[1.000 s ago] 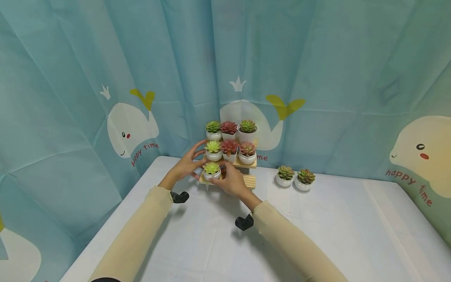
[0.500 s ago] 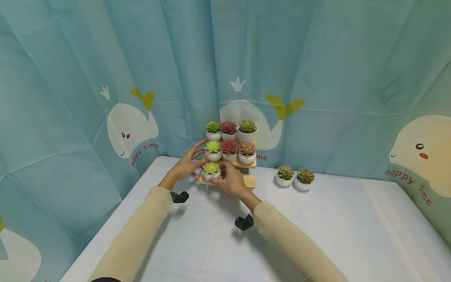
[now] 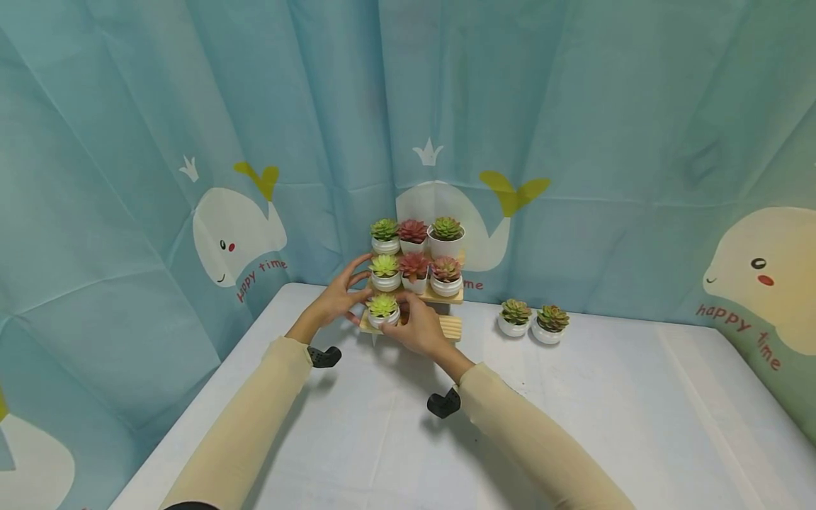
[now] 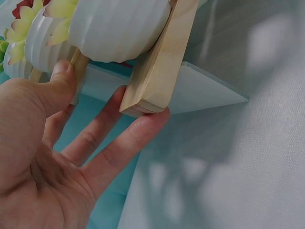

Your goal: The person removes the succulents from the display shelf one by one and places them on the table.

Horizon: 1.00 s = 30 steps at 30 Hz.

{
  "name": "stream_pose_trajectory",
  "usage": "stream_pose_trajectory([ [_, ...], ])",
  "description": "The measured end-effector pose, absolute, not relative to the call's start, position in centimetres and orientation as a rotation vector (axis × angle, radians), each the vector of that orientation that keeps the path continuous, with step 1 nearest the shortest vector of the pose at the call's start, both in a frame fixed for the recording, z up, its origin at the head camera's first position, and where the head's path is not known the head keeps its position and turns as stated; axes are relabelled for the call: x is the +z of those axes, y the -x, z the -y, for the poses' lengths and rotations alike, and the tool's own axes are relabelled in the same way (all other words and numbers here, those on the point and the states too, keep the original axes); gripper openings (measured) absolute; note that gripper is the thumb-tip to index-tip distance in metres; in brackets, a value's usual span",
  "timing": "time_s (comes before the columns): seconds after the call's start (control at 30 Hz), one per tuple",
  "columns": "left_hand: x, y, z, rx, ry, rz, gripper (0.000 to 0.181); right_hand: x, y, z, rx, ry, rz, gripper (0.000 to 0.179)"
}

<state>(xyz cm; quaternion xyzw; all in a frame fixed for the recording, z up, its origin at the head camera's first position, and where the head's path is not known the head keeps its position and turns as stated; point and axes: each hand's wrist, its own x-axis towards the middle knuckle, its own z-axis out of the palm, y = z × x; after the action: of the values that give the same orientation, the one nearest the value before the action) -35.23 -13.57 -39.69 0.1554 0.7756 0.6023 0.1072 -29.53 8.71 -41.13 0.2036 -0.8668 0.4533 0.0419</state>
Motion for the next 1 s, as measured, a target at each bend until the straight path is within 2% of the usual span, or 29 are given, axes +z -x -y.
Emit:
stream_pose_trajectory([
  [1.0,-39.9,35.4,13.8,1.755,-0.476,-2.309,0.074,-39.1,26.7,-12.2,1.362,-0.775,2.688,0.062],
])
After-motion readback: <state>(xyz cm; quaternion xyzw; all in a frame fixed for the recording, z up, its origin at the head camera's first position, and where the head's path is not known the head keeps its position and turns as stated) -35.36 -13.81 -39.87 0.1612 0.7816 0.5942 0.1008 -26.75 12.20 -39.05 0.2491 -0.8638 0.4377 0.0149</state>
